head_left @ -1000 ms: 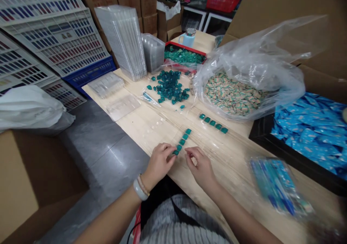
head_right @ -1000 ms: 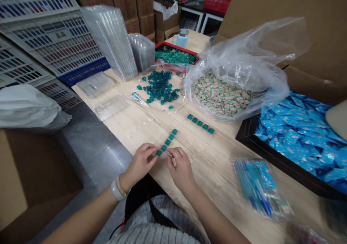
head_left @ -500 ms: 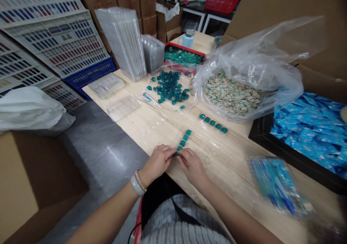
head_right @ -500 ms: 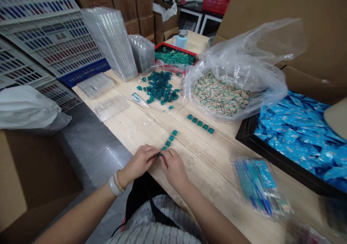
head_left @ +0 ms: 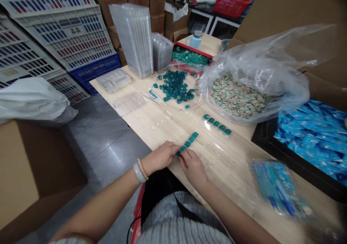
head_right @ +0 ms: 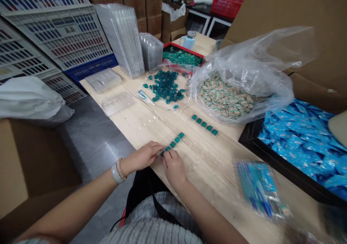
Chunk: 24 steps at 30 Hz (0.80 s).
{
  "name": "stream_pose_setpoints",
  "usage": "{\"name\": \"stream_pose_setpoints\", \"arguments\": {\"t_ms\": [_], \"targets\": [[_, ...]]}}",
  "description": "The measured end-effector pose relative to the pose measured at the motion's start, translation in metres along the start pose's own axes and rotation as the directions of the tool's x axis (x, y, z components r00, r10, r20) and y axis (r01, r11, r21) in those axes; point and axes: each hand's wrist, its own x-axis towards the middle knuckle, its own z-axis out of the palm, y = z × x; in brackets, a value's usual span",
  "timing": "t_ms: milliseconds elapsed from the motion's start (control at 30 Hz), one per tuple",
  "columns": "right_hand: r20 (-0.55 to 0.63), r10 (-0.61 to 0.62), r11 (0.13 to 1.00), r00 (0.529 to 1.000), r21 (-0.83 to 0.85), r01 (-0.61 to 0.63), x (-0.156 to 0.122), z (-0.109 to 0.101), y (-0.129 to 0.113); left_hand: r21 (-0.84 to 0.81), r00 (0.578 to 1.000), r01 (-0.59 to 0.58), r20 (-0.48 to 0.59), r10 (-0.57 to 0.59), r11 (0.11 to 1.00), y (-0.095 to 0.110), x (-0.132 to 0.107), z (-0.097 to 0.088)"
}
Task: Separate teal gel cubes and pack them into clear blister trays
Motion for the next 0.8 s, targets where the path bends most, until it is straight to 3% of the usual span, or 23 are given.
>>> {"name": "stream_pose_setpoints", "arguments": {"t_ms": [133, 300, 400, 467, 533, 600, 733, 800], "targets": [[-0.02, -0.054, 0.992, 0.998, -0.116, 0.051, 0.001, 0.006, -0.003, -0.056, 1.0, 0.004, -0.027, -0.005, 0.998, 0.002, -0.003, 0.001], [-0.061, -0.101, 0.99, 0.993, -0.103, 0.095, -0.001, 0.01, 0.003, -0.124, 0.989, -0.036, -0.147, 0.017, 0.992, -0.002, -0.008, -0.001], [-0.115, -0.068, 0.996, 0.991, -0.059, 0.061, -0.002, -0.005, 0.008, -0.158, 0.971, 0.008, -0.235, -0.046, 0.987, -0.024, -0.001, -0.029], [-0.17, -0.044, 0.998, 0.985, -0.046, 0.037, 0.013, -0.022, 0.013, -0.14, 0.922, 0.088, -0.363, -0.134, 0.986, -0.045, 0.015, -0.057], [-0.187, -0.058, 0.998, 0.981, -0.037, 0.052, 0.048, -0.035, 0.019, -0.063, 0.845, 0.168, -0.505, -0.176, 0.984, -0.067, 0.041, -0.085], [-0.127, -0.108, 0.994, 0.986, -0.021, 0.106, 0.101, -0.038, 0.024, 0.063, 0.801, 0.247, -0.574, -0.167, 0.967, -0.085, 0.073, -0.104], [0.055, -0.058, 0.983, 0.997, -0.171, 0.066, 0.22, -0.012, 0.032, 0.247, 0.825, 0.4, -0.517, -0.229, 0.883, -0.106, 0.131, -0.11], [0.13, -0.03, 0.965, 0.991, -0.253, 0.062, 0.26, 0.005, 0.036, 0.262, 0.824, 0.43, -0.504, -0.258, 0.864, -0.11, 0.145, -0.106]]}}
